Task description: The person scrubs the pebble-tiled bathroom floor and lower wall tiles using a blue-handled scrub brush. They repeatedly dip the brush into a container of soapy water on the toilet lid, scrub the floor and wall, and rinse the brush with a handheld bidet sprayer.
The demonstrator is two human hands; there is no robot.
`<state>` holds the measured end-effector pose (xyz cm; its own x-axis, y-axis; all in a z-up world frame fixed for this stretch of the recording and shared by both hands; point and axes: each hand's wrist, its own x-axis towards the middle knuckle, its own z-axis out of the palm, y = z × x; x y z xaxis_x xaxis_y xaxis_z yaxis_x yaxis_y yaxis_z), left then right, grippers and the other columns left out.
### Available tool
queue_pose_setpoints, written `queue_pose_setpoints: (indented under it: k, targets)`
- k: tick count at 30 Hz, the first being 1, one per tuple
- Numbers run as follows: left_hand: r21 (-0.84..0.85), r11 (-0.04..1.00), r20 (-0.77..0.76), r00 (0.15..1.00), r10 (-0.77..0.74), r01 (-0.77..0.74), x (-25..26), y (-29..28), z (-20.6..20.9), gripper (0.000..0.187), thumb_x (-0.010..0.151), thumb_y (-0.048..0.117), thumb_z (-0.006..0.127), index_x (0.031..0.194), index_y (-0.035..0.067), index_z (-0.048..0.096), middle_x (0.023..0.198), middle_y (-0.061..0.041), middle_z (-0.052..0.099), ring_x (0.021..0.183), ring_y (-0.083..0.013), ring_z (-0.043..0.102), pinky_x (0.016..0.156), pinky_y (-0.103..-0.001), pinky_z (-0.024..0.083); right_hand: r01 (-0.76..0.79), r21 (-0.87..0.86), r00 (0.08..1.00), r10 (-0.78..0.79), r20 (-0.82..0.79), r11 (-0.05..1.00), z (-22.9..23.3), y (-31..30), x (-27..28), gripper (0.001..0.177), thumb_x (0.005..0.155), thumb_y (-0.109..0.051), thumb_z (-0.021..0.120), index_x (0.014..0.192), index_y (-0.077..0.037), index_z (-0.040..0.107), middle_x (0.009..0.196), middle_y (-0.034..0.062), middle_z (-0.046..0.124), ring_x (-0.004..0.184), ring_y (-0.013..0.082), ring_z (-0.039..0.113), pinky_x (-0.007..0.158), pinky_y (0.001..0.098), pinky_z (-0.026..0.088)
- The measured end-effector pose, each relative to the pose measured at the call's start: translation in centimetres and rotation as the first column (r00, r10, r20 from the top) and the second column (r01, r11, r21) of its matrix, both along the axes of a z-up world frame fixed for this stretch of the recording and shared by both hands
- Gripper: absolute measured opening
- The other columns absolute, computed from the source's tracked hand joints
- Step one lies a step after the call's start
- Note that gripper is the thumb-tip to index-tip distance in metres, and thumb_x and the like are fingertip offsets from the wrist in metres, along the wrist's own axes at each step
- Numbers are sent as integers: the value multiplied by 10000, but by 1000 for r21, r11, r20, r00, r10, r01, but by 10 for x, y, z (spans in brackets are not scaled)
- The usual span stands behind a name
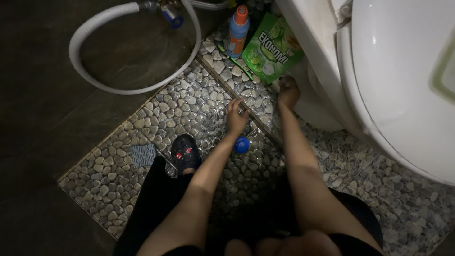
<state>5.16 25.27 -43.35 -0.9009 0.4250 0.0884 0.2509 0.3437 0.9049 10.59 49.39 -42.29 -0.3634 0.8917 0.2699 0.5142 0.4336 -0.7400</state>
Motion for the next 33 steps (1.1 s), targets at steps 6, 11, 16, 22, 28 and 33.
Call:
queue_pose_setpoints:
  k: [6,11,16,22,28,33]
  targets:
    - [-72,979,-5,981,193,-193,-35,-43,-28,475,835,161,781,1285,113,635,1345,-140,614,1314,-357,523,1137,-479,412,-187,127,982,186,13,974,12,-2,-5,417,868,-55,710,1284,-77,706,1192,142,749,1076,287,731,937,369,561]
    - [-384,689,-250,788,563,-615,-118,-160,-63,577,798,228,775,1333,110,596,1404,-171,558,1366,-378,444,1170,-532,336,-74,189,997,65,52,979,16,-74,-19,571,882,-150,783,1402,-53,569,1414,249,552,1322,427,519,1116,478,415]
    - [-786,175,-120,424,898,-592,-141,-293,-67,876,770,404,808,1477,157,355,1539,-159,243,1439,-466,246,1140,-603,314,-353,154,934,358,-10,923,16,-183,-40,519,979,-161,726,1466,-84,562,1533,281,384,1432,482,421,1192,507,380]
    - [-878,309,146,409,901,-366,-114,-345,-38,1163,741,568,845,1600,204,151,1646,-146,15,1494,-538,111,1106,-663,337,-635,-13,772,635,17,773,23,-266,-48,474,911,-158,725,1364,-101,596,1455,253,423,1332,457,476,1095,476,439]
    - [-770,323,279,164,946,-551,-115,-326,-29,901,719,450,868,1489,234,451,1607,-242,213,1398,-500,356,1064,-581,457,-665,-56,746,666,15,745,32,-284,-38,443,896,-123,729,1327,-100,628,1415,200,460,1314,430,498,1081,463,457]
    - [-391,271,243,185,952,-880,-128,-292,-46,642,683,420,895,1164,89,629,1264,-147,676,1155,-321,659,1043,-430,533,-627,-103,775,632,16,772,30,-279,-34,415,891,-138,735,1293,-101,638,1337,178,527,1251,378,545,1029,436,489]
